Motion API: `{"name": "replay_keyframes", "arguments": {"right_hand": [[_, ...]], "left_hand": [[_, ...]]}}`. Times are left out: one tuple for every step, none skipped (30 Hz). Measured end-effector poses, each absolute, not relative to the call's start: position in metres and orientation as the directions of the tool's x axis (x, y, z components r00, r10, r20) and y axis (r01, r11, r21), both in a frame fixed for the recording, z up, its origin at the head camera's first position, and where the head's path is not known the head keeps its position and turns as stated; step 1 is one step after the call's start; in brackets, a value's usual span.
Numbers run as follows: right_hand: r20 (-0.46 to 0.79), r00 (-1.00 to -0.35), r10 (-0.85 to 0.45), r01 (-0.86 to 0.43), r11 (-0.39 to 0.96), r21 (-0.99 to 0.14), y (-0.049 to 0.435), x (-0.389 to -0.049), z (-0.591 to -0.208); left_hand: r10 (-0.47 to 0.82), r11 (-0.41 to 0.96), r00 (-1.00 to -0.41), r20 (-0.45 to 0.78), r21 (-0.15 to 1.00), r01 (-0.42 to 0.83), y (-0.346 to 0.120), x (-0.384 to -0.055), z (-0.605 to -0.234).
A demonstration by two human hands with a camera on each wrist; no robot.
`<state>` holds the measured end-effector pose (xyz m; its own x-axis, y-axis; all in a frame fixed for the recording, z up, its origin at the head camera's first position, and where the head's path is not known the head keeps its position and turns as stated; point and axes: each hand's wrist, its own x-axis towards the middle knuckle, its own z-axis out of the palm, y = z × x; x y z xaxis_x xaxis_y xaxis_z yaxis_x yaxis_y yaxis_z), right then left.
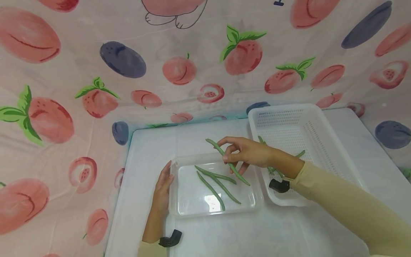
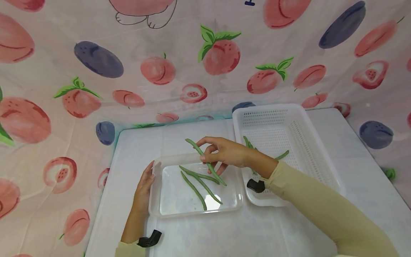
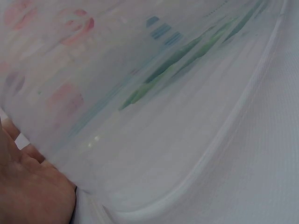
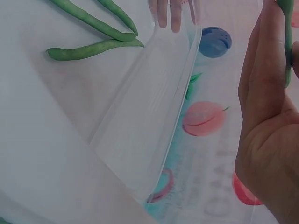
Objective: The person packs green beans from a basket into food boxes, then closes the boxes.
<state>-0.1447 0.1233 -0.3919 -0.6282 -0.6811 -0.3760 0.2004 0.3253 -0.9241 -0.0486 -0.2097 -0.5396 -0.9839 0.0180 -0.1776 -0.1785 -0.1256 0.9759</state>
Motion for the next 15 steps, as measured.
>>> {"name": "replay_keyframes", "arguments": {"right_hand": [[-0.376,-0.627,-0.682,0.199,0.326,-0.924,0.1232,-0.1446,-0.3921],[-0.377,-0.626,-0.683,0.198,0.328,-0.924,0.1231,-0.1445,-0.3927],[-0.378,-0.624,-0.684,0.199,0.329,-0.923,0.1229,-0.1445,-0.3932],[-0.38,-0.621,-0.685,0.2,0.331,-0.922,0.1227,-0.1445,-0.394],[-0.384,-0.618,-0.686,0.203,0.333,-0.921,0.1225,-0.1445,-0.3949],[-0.389,-0.614,-0.687,0.209,0.334,-0.919,0.1222,-0.1444,-0.3957],[-0.393,-0.612,-0.686,0.214,0.335,-0.918,0.122,-0.1444,-0.3966],[-0.398,-0.61,-0.685,0.22,0.336,-0.916,0.1217,-0.1444,-0.3976],[-0.402,-0.608,-0.684,0.224,0.338,-0.914,0.1213,-0.1443,-0.3983],[-0.406,-0.607,-0.683,0.227,0.34,-0.912,0.121,-0.1443,-0.399],[-0.408,-0.605,-0.684,0.228,0.342,-0.912,0.1208,-0.1442,-0.3996],[-0.409,-0.605,-0.683,0.228,0.344,-0.911,0.1206,-0.1442,-0.4002],[-0.41,-0.606,-0.682,0.225,0.347,-0.91,0.1205,-0.1443,-0.4007],[-0.41,-0.606,-0.681,0.222,0.35,-0.91,0.1203,-0.1444,-0.4009],[-0.408,-0.605,-0.683,0.216,0.353,-0.91,0.1201,-0.1444,-0.401]], "left_hand": [[0.017,-0.124,-0.984,-0.178,0.976,-0.179,-0.2097,-0.0485,-0.5396],[0.015,-0.124,-0.984,-0.179,0.976,-0.179,-0.2097,-0.0485,-0.5395],[0.013,-0.124,-0.984,-0.18,0.976,-0.18,-0.2097,-0.0486,-0.5394],[0.01,-0.119,-0.983,-0.181,0.976,-0.181,-0.2097,-0.0484,-0.539],[0.008,-0.118,-0.983,-0.182,0.976,-0.182,-0.2096,-0.0485,-0.539],[0.006,-0.118,-0.983,-0.184,0.976,-0.184,-0.2095,-0.0484,-0.5388],[0.005,-0.116,-0.982,-0.187,0.976,-0.186,-0.2094,-0.0483,-0.5388],[0.005,-0.116,-0.982,-0.186,0.976,-0.186,-0.2093,-0.0483,-0.5386],[0.006,-0.117,-0.982,-0.186,0.976,-0.186,-0.2092,-0.0483,-0.5385],[0.008,-0.117,-0.983,-0.182,0.976,-0.181,-0.2092,-0.0484,-0.5387],[0.009,-0.121,-0.983,-0.182,0.976,-0.182,-0.2091,-0.0484,-0.5389],[0.01,-0.122,-0.983,-0.181,0.976,-0.181,-0.209,-0.0483,-0.5388],[0.011,-0.123,-0.984,-0.179,0.976,-0.179,-0.2089,-0.0483,-0.5385],[0.009,-0.126,-0.984,-0.18,0.976,-0.179,-0.2087,-0.0483,-0.5384],[0.009,-0.124,-0.984,-0.177,0.977,-0.176,-0.2087,-0.0482,-0.5382]]}}
